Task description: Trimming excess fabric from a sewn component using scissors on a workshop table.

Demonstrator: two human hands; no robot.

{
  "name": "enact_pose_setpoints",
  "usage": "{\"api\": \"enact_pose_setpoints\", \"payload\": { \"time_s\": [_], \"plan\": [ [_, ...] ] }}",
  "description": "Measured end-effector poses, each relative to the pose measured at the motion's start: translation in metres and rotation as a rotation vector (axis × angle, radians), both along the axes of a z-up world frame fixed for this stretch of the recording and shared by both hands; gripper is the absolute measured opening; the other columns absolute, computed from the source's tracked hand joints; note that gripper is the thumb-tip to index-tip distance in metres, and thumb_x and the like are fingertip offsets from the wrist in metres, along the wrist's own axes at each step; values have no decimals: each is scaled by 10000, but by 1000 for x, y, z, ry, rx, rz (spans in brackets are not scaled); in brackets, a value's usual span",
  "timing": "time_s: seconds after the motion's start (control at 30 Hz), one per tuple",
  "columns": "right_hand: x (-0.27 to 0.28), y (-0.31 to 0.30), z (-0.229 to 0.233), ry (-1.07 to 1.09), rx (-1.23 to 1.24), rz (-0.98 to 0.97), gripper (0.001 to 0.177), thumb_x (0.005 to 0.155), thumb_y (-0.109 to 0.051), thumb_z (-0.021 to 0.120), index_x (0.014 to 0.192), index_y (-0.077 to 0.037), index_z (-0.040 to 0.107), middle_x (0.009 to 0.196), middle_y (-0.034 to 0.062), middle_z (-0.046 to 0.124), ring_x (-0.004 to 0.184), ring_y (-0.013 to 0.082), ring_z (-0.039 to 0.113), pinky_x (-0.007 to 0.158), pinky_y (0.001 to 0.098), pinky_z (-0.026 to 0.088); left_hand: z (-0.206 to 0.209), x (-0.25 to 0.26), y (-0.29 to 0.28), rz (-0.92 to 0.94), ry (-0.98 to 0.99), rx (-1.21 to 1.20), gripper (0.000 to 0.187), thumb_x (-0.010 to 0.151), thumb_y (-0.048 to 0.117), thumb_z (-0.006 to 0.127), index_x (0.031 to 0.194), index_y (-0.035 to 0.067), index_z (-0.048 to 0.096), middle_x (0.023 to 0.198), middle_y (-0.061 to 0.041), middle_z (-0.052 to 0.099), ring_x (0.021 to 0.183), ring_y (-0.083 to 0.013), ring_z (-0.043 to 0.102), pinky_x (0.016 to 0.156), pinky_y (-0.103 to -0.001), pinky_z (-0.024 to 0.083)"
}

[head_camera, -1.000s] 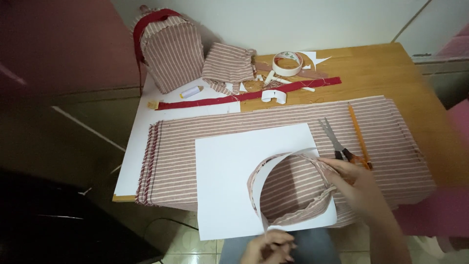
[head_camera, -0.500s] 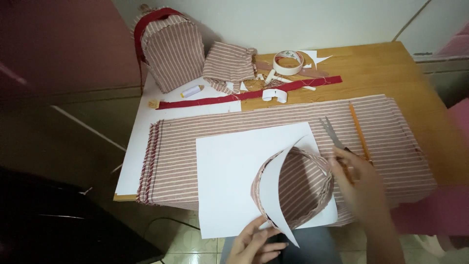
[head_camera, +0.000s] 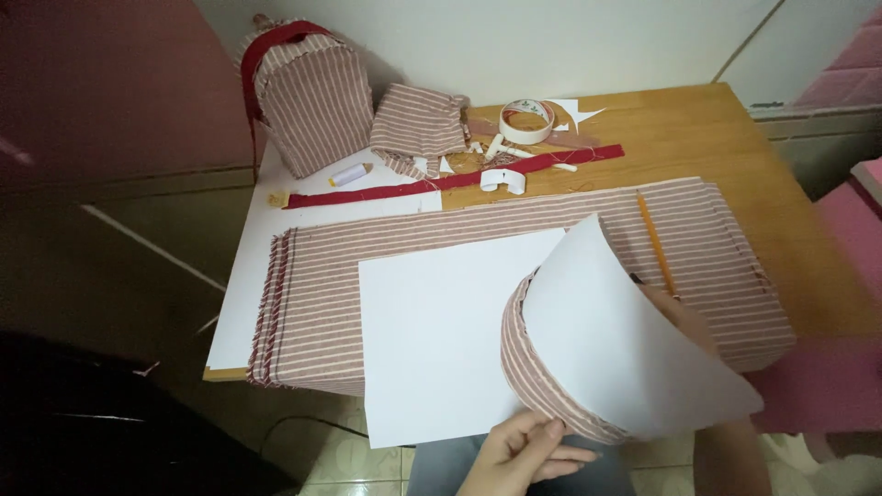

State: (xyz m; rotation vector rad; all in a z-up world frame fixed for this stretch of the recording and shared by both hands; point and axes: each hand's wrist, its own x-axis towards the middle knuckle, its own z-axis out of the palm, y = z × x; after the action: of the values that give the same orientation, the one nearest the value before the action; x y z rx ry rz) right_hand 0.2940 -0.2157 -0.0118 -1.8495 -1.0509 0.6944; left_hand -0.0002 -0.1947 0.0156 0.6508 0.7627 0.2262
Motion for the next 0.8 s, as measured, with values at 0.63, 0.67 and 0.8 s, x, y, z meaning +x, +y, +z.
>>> {"api": "enact_pose_setpoints", "payload": {
  "time_s": [0.63, 0.67, 0.8],
  "plan": [
    [-75, 10, 85, -225, -148, -153, 565, 958, -263, 702, 1514, -190, 632, 1466, 44, 725, 1257, 250, 748, 1050, 414, 596, 13, -26, 49, 559, 20, -118, 506, 994, 270, 589, 1458, 73, 631, 1376, -294, 753, 1232, -414, 733, 1143, -450, 537],
    [-78, 11, 92, -224, -149, -157, 565, 958, -263, 702, 1514, -190, 632, 1466, 44, 725, 1257, 250, 748, 1050, 414, 596, 16, -25, 50, 556, 21, -119, 506, 994, 270, 589, 1458, 73, 631, 1376, -294, 753, 1232, -414, 733, 1143, -450, 537],
    [-93, 18, 118, -29, -285, -149, 765, 890, -398, 725, 1617, -306, 507, 1623, 45, 593, 1429, 316, 627, 1103, 502, 577, 22, -22, 55, 581, 2, -115, 547, 969, 227, 609, 1505, 125, 575, 1480, -252, 689, 1236, -388, 706, 1135, -408, 510]
  ]
}}
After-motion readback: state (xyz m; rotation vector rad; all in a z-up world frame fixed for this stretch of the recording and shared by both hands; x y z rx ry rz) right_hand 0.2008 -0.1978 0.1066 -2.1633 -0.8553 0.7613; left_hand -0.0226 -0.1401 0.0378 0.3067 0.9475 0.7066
